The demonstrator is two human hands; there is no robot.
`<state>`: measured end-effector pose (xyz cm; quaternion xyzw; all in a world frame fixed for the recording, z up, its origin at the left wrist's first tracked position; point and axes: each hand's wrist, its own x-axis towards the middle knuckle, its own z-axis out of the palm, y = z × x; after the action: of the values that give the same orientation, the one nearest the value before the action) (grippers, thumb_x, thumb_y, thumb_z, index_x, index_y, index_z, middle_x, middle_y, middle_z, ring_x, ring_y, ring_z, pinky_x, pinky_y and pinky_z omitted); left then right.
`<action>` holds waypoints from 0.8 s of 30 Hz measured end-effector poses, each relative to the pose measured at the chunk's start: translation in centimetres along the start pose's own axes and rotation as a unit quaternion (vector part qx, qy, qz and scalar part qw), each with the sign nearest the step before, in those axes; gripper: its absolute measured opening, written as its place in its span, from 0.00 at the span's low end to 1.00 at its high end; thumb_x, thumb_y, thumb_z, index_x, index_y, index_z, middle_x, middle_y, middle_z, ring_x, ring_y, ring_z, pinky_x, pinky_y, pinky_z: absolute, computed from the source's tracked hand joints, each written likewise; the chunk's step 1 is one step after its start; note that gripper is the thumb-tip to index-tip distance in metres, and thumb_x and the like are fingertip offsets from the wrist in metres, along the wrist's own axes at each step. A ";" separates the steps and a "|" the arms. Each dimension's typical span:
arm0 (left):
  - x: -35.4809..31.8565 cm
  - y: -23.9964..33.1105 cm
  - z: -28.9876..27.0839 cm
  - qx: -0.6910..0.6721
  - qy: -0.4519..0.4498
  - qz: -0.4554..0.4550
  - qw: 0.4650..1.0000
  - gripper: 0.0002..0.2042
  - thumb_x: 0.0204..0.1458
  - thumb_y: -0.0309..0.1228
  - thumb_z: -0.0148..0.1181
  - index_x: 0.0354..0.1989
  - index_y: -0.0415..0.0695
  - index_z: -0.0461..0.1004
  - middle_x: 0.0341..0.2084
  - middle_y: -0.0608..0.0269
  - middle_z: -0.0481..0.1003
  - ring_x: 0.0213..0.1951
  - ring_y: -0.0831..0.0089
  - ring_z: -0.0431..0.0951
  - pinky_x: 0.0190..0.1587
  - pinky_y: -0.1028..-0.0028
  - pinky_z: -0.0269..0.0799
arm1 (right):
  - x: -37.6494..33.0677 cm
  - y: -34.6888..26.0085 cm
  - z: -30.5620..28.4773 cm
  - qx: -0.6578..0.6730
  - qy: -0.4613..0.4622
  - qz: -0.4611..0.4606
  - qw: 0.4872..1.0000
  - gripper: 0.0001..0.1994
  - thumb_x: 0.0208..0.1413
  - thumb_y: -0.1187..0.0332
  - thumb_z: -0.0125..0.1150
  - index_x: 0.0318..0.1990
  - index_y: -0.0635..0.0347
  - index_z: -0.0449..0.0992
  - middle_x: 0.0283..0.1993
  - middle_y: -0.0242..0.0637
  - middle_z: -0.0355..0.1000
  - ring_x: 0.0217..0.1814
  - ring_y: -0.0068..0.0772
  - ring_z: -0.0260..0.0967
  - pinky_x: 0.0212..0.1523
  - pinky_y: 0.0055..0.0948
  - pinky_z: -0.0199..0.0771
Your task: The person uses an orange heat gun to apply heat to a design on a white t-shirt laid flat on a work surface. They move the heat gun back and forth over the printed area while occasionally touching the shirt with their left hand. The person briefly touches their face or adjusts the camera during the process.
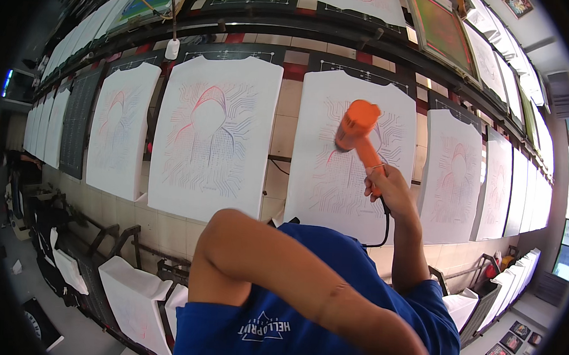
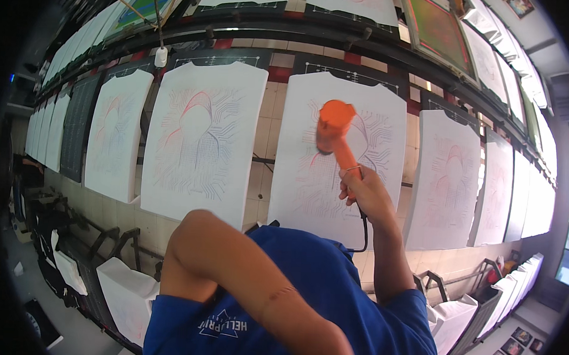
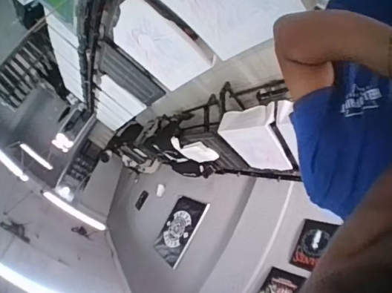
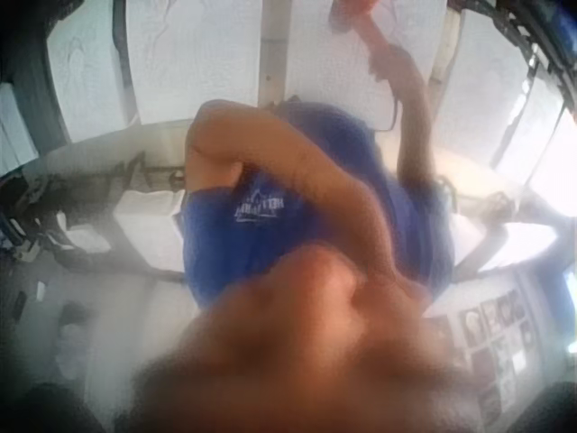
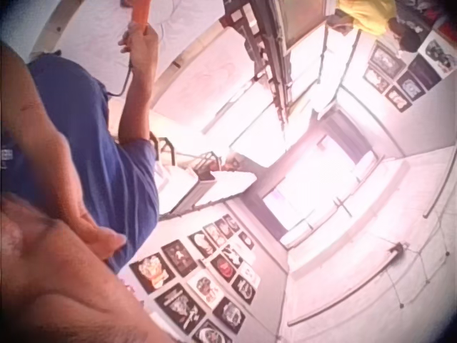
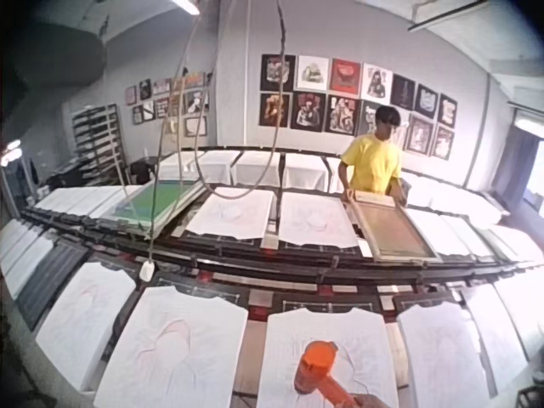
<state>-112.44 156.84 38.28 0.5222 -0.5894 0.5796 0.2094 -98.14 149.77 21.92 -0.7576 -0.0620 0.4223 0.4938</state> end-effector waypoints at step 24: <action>-30.9 32.9 -19.3 0.654 0.072 -0.741 0.132 0.25 0.57 0.32 0.54 0.60 0.29 0.59 0.58 0.36 0.59 0.59 0.43 0.61 0.62 0.51 0.57 | -2.4 1.2 0.4 -0.007 -0.032 -0.021 0.999 0.16 0.61 0.57 0.58 0.39 0.66 0.71 0.29 0.32 0.70 0.28 0.22 0.70 0.28 0.23 0.71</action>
<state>-136.32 178.65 1.33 0.6012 0.7035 0.3443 0.1584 -100.34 148.23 22.29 -0.7457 -0.0968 0.4357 0.4948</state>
